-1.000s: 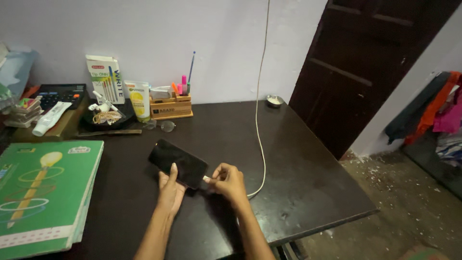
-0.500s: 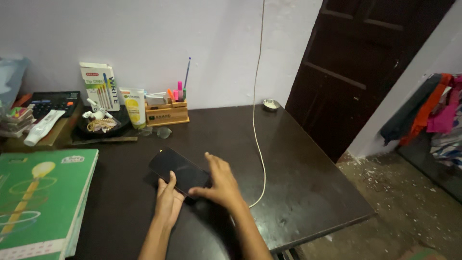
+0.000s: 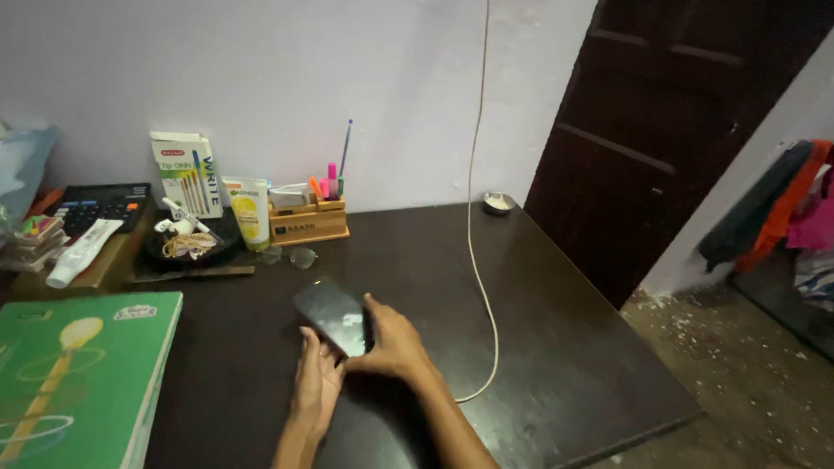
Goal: The person connects a phone to a charging cable on a desk, arranges several notebooks and books into a stack, and places a small cardboard model on top of the pile.
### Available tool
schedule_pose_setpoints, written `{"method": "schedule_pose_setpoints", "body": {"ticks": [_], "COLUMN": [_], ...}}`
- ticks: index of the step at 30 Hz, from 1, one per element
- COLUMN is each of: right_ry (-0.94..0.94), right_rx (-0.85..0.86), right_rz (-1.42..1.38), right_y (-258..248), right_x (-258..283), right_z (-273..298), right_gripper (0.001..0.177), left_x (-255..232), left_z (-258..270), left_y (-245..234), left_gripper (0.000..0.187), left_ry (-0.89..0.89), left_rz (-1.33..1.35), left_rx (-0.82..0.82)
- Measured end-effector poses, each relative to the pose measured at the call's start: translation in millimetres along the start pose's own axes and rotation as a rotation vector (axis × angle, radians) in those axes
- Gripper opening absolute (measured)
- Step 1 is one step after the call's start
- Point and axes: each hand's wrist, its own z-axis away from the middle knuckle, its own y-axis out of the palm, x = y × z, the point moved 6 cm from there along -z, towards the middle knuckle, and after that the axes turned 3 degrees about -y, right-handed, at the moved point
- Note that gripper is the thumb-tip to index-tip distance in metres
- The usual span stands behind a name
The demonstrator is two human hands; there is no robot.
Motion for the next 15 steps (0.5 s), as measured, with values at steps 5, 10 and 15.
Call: {"method": "schedule_pose_setpoints", "body": {"ticks": [5,10,15], "right_ry": [0.261,0.347,0.336], "right_rx": [-0.153,-0.218,-0.261], "right_rz": [0.141,0.203,0.229], "right_y": [1.9,9.3,16.0], "right_x": [-51.9,-93.4,-125.5], "right_z": [-21.1,-54.6,-81.4], "right_gripper": [0.113,0.107,0.109], "left_x": [3.3,12.3,15.4], "left_z": [-6.7,-16.5,-19.0], "left_y": [-12.4,-10.7,-16.1], "left_gripper": [0.079,0.071,0.062], "left_ry": [0.089,0.181,0.122], "left_rz": [0.060,-0.262,-0.329], "left_rx": [-0.026,-0.039,-0.073]}}
